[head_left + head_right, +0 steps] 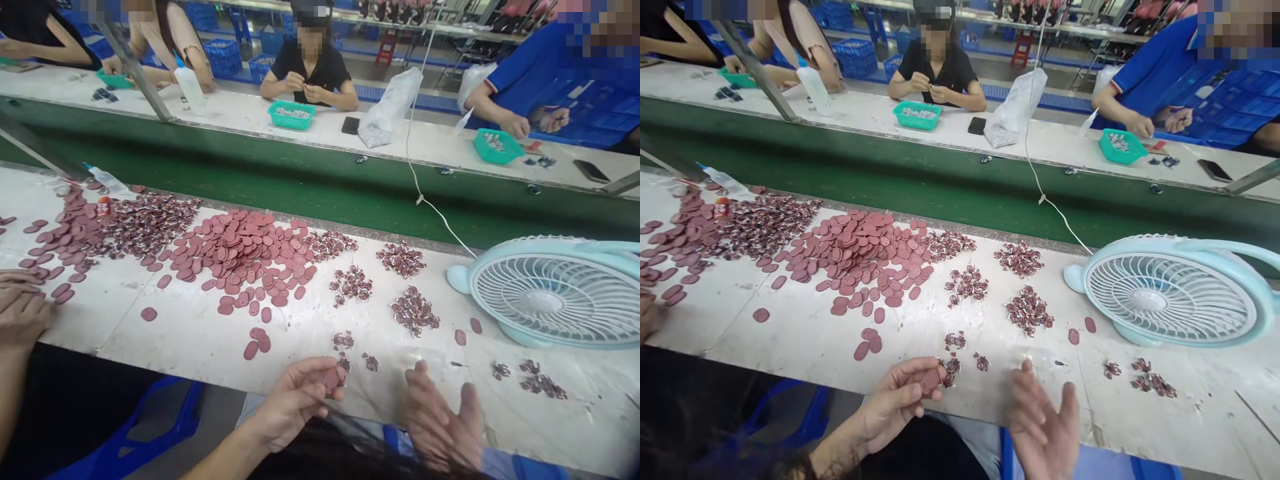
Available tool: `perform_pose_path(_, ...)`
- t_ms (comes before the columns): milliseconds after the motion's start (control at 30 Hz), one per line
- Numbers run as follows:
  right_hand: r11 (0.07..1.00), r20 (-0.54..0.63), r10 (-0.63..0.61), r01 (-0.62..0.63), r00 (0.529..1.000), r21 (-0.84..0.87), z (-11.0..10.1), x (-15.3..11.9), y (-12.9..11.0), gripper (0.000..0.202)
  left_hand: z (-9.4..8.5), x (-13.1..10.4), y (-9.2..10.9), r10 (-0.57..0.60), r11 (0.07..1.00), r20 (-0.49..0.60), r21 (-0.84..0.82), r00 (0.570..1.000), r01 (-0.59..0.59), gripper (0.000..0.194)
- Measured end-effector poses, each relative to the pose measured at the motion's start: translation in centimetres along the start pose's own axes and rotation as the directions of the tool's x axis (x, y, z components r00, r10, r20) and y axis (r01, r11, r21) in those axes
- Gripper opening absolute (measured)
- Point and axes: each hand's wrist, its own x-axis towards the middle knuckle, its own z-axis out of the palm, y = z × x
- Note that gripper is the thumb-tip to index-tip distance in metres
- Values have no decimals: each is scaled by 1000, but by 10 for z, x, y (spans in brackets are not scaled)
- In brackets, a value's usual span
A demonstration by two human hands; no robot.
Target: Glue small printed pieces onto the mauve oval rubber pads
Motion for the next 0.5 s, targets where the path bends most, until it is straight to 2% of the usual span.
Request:
perform_pose_path(33,947,96,35,-64,995,315,-4,3,-10,74,-2,0,-1,-10,999,-22,-46,1000,9,35)
perform_pose_path(67,820,196,37,-142,980,554,-7,6,-19,93,-4,1,-2,-18,997,-26,-76,999,16,34)
perform_pose_path(100,671,269,27,-217,963,709,-10,9,-25,102,-6,1,-3,-24,995,-16,-95,1000,22,33)
perform_pose_path(133,564,312,9,-263,950,783,-12,13,-29,96,-9,2,-4,-27,994,-2,-106,1000,26,33)
perform_pose_path(167,525,344,19,-302,939,795,-13,17,-31,80,-12,3,-6,-25,994,12,-110,1000,26,33)
perform_pose_path(200,544,371,48,-336,927,769,-13,21,-32,62,-15,5,-8,-20,994,22,-107,1000,22,35)
perform_pose_path(267,668,414,112,-376,904,642,-10,31,-33,36,-21,9,-13,-4,996,28,-89,1000,6,43)
perform_pose_path(333,788,432,143,-367,890,494,-5,41,-32,32,-26,12,-17,6,998,40,-58,999,-4,51)
perform_pose_path(367,821,425,139,-344,894,456,-1,44,-31,31,-27,13,-19,15,999,46,-45,999,-12,52)
perform_pose_path(500,920,325,56,-175,944,350,19,36,-17,15,-30,13,-22,12,1000,79,-8,997,-12,49)
